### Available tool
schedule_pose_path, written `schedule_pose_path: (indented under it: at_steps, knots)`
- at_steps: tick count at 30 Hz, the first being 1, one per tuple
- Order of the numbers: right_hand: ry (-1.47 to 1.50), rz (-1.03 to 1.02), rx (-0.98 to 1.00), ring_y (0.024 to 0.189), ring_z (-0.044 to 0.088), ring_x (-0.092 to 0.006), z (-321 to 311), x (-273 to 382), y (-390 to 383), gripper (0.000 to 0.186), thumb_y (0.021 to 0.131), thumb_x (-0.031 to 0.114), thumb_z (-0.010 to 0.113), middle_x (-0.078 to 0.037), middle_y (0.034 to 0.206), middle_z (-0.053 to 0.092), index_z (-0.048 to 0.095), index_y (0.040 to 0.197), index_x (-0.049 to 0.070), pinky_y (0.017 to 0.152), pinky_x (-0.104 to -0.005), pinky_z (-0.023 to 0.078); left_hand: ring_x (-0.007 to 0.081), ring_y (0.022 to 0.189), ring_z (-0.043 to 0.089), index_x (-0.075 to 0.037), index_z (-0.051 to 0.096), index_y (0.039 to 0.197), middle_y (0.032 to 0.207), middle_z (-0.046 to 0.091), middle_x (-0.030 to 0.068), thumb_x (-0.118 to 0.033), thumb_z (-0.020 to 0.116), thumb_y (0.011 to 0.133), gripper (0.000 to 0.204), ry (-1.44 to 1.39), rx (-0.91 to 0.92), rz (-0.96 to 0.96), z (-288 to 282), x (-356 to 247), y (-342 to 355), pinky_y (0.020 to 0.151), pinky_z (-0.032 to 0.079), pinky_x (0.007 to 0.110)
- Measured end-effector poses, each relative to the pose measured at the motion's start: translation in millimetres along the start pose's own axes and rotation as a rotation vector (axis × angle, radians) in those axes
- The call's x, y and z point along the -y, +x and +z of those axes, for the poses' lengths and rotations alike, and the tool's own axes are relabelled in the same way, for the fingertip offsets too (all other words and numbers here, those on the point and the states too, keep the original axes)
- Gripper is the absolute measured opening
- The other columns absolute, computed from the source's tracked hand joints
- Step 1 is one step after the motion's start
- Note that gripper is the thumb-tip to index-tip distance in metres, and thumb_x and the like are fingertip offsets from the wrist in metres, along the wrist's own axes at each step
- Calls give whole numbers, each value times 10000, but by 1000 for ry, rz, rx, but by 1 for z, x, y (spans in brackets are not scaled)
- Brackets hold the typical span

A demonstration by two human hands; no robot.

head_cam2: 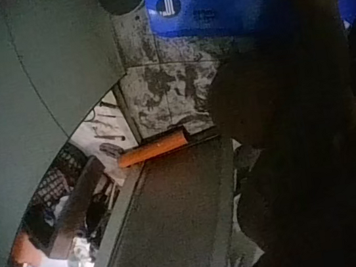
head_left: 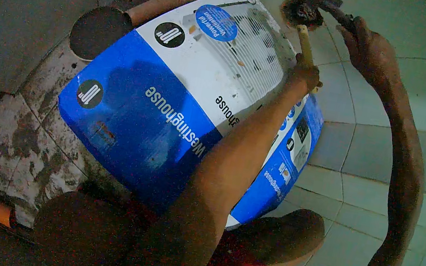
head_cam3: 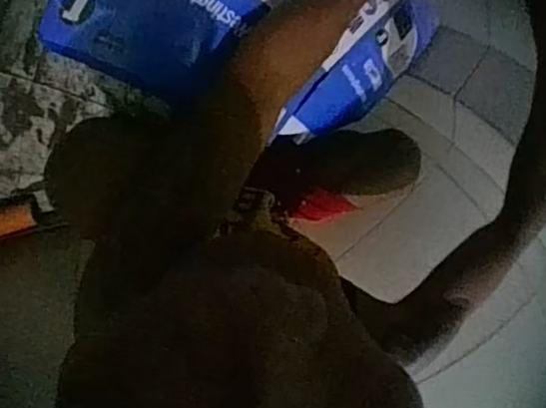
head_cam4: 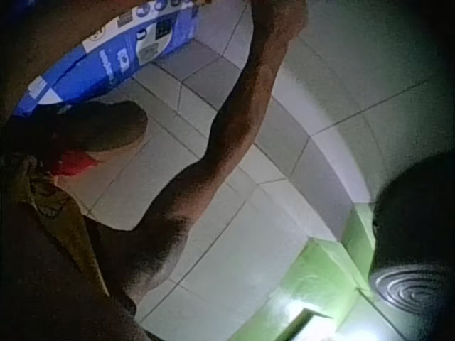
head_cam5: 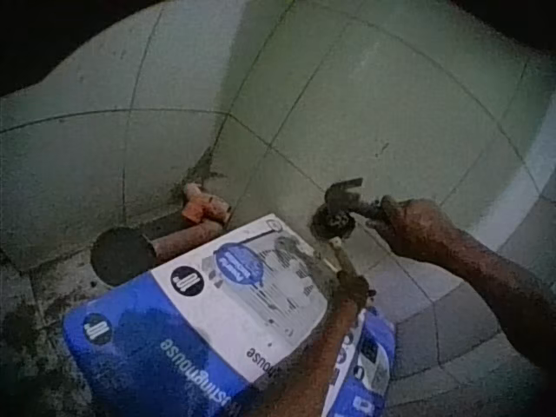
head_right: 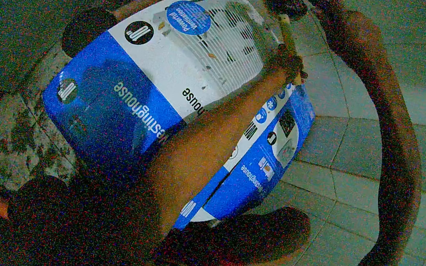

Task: Use a hammer and chisel to break or clear the area around a floor drain.

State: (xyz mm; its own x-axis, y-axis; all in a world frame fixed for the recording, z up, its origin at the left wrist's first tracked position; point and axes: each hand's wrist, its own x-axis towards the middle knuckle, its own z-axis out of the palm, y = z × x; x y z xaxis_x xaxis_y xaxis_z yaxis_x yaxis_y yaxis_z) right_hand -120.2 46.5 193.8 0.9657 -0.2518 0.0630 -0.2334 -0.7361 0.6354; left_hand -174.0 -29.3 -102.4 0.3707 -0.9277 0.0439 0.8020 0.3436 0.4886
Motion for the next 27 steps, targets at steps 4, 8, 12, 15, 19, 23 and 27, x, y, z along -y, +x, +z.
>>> schedule_pose_path:
  at_steps: [4,8,12,15,19,23,27]
  knots:
    - [-7,14,40,538,590,-399,4,-14,-30,316,902,286,598,-201,625,596,451,1079,70,452,-481,449,281,948,612,-117,688,919,967,660,98,-363,545,867,289,1083,159,139,43,-25,-24,844,398,509]
    - [32,15,65,555,597,-398,21,-19,-46,344,900,274,600,-195,641,602,445,1126,66,458,-477,457,324,909,620,-93,681,895,967,643,151,-402,541,854,342,1787,610,184,68,-57,-36,839,441,442]
    - [1,-87,117,578,607,-401,25,3,-22,329,910,296,578,-189,665,616,442,1103,68,471,-477,474,318,858,638,-88,685,853,918,656,163,-461,521,824,408,817,-196,189,44,-23,-18,796,466,462]
    - [-105,-11,257,592,611,-403,27,-15,-43,300,914,317,565,-188,682,622,456,1045,70,482,-482,479,301,839,648,-87,690,835,849,669,140,-398,556,822,339,1477,195,491,71,-14,-20,768,466,515]
    - [88,57,147,620,618,-399,-3,47,7,266,922,324,550,-189,719,628,469,976,77,499,-498,479,291,823,655,-99,699,822,809,682,115,-342,581,817,270,1917,306,641,12,11,14,763,432,595]
    - [60,-32,175,636,622,-394,20,-2,-45,278,922,328,549,-183,732,626,464,982,70,513,-500,483,319,829,651,-112,715,863,849,694,105,-347,535,838,298,2020,512,662,76,41,4,807,337,694]
    - [-65,25,262,640,625,-385,14,24,-23,282,920,311,553,-170,737,622,456,998,58,524,-488,491,365,851,640,-87,720,917,877,700,111,-265,513,853,281,2047,285,648,58,42,7,860,330,673]
